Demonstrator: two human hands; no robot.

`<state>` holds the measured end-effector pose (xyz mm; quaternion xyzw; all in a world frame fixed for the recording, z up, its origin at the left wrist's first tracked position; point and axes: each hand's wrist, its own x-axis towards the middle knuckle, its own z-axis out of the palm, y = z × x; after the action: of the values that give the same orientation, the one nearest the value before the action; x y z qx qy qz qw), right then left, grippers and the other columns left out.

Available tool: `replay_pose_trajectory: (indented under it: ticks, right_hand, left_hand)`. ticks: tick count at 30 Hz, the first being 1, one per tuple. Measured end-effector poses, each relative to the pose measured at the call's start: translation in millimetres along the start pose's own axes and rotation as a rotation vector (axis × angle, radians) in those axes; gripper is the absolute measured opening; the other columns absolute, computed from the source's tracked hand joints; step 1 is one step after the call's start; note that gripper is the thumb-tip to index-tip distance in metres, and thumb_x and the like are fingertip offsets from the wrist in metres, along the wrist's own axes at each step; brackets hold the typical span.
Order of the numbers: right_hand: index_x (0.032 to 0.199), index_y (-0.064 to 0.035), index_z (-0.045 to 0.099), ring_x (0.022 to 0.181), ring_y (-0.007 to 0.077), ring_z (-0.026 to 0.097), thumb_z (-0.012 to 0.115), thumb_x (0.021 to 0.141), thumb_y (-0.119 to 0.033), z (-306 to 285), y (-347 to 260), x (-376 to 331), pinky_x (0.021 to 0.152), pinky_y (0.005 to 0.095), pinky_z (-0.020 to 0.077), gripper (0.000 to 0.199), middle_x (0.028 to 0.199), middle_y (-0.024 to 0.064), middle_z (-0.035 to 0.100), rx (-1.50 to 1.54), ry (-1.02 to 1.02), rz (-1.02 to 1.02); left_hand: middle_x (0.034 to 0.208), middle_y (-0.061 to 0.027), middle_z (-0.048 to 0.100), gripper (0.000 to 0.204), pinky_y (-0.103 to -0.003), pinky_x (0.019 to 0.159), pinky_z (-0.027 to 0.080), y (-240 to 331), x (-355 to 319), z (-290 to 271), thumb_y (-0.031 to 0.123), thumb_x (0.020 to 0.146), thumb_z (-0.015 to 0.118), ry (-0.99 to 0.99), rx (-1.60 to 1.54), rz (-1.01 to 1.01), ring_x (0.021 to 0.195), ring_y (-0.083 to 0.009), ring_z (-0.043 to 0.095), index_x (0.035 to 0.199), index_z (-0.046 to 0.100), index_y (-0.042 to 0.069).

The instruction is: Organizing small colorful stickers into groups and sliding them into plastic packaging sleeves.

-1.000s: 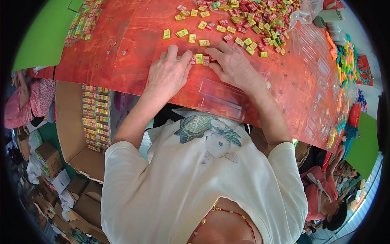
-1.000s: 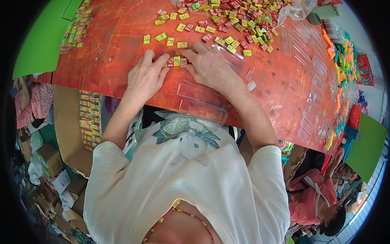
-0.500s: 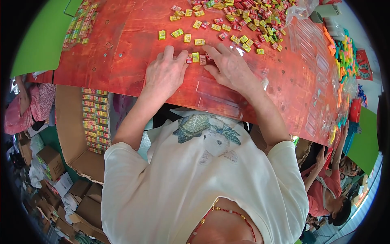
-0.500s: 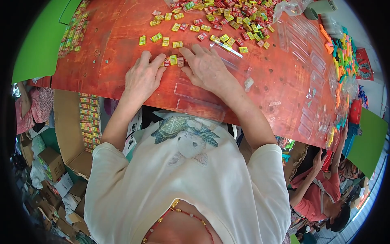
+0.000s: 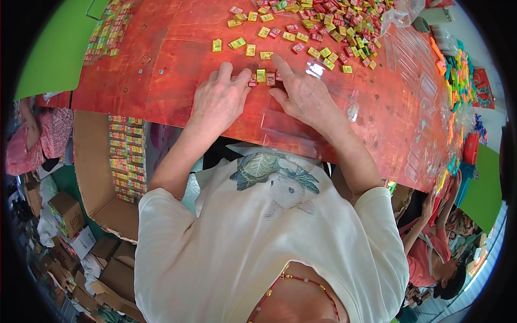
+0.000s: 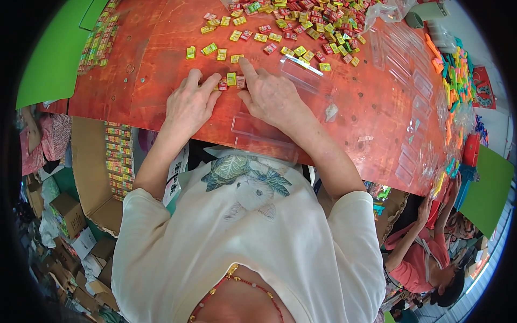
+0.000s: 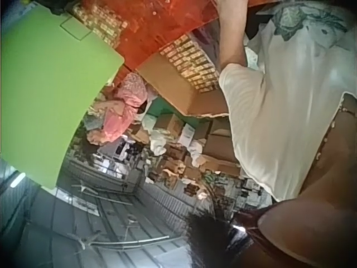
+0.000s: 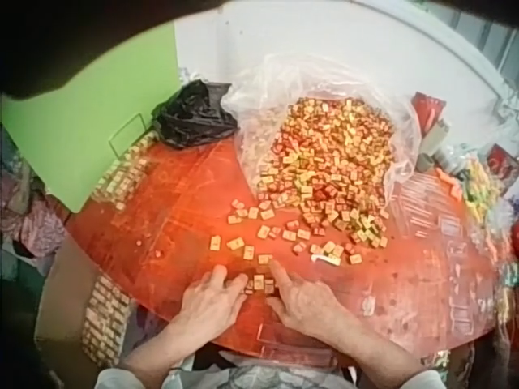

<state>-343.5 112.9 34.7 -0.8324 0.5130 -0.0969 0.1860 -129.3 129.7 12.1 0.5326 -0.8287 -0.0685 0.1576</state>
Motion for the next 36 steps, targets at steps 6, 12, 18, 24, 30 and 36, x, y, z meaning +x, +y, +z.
replay_pose_trajectory:
  ticks: [6, 12, 18, 24, 30, 36]
  right_hand:
    - [0.134, -0.0062, 0.053, 0.081, 0.0371, 0.071, 0.068, 0.092, -0.025, 2.2, 0.5, 9.4, 0.068, 0.0452, 0.0573, 0.049, 0.096, 0.0196, 0.07, -0.07, -0.032, 0.01]
    - [0.117, -0.0089, 0.064, 0.084, 0.034, 0.071, 0.068, 0.093, -0.025, 9.1, 8.0, 20.8, 0.067, 0.0439, 0.0573, 0.03, 0.098, 0.0134, 0.068, -0.14, 0.066, -0.085]
    - [0.115, -0.0093, 0.065, 0.085, 0.0352, 0.069, 0.07, 0.091, -0.024, 8.7, 14.6, 22.8, 0.069, 0.0452, 0.0571, 0.029, 0.097, 0.0136, 0.067, -0.084, 0.069, -0.132]
    - [0.114, -0.0107, 0.065, 0.083, 0.035, 0.069, 0.071, 0.09, -0.025, 3.6, 12.3, 28.3, 0.07, 0.0441, 0.057, 0.028, 0.094, 0.0134, 0.066, -0.101, 0.057, -0.145]
    - [0.101, -0.0097, 0.064, 0.073, 0.0316, 0.071, 0.07, 0.09, -0.027, 9.2, 14.9, 29.8, 0.06, 0.0428, 0.0576, 0.022, 0.084, 0.0121, 0.065, -0.096, 0.183, -0.199]
    - [0.108, -0.0116, 0.066, 0.078, 0.0331, 0.068, 0.071, 0.089, -0.023, -16.6, -2.2, 7.6, 0.068, 0.044, 0.0563, 0.023, 0.086, 0.0115, 0.063, -0.07, 0.208, -0.105]
  left_hand:
    - [0.1, -0.0146, 0.053, 0.031, -0.043, 0.066, 0.059, 0.6, 1.3, -4.0, 0.021, 0.09, 0.07, -0.038, -0.003, -0.029, 0.084, -0.0319, 0.067, 0.117, 0.064, 0.009]
    - [0.1, -0.0127, 0.052, 0.033, -0.045, 0.067, 0.058, 0.5, 2.4, -1.1, 0.024, 0.091, 0.07, -0.031, 0.005, -0.032, 0.086, -0.0323, 0.068, 0.122, 0.065, 0.014]
    - [0.101, -0.013, 0.053, 0.032, -0.045, 0.067, 0.058, -0.4, 3.8, -0.3, 0.024, 0.092, 0.07, -0.03, 0.005, -0.043, 0.087, -0.0332, 0.069, 0.122, 0.065, 0.014]
    - [0.099, -0.0136, 0.055, 0.031, -0.044, 0.069, 0.059, -3.3, 5.9, -0.9, 0.022, 0.09, 0.07, 0.001, 0.013, 0.008, 0.085, -0.0319, 0.067, 0.118, 0.065, 0.01]
    - [0.099, -0.0125, 0.054, 0.03, -0.045, 0.068, 0.059, -7.7, 7.4, -3.0, 0.023, 0.09, 0.071, 0.012, 0.0, -0.002, 0.084, -0.0311, 0.067, 0.118, 0.066, 0.013]
    - [0.096, -0.0115, 0.053, 0.029, -0.045, 0.067, 0.057, 2.3, 7.4, -16.7, 0.022, 0.091, 0.07, 0.077, -0.086, 0.066, 0.083, -0.0297, 0.066, 0.119, 0.065, 0.014]
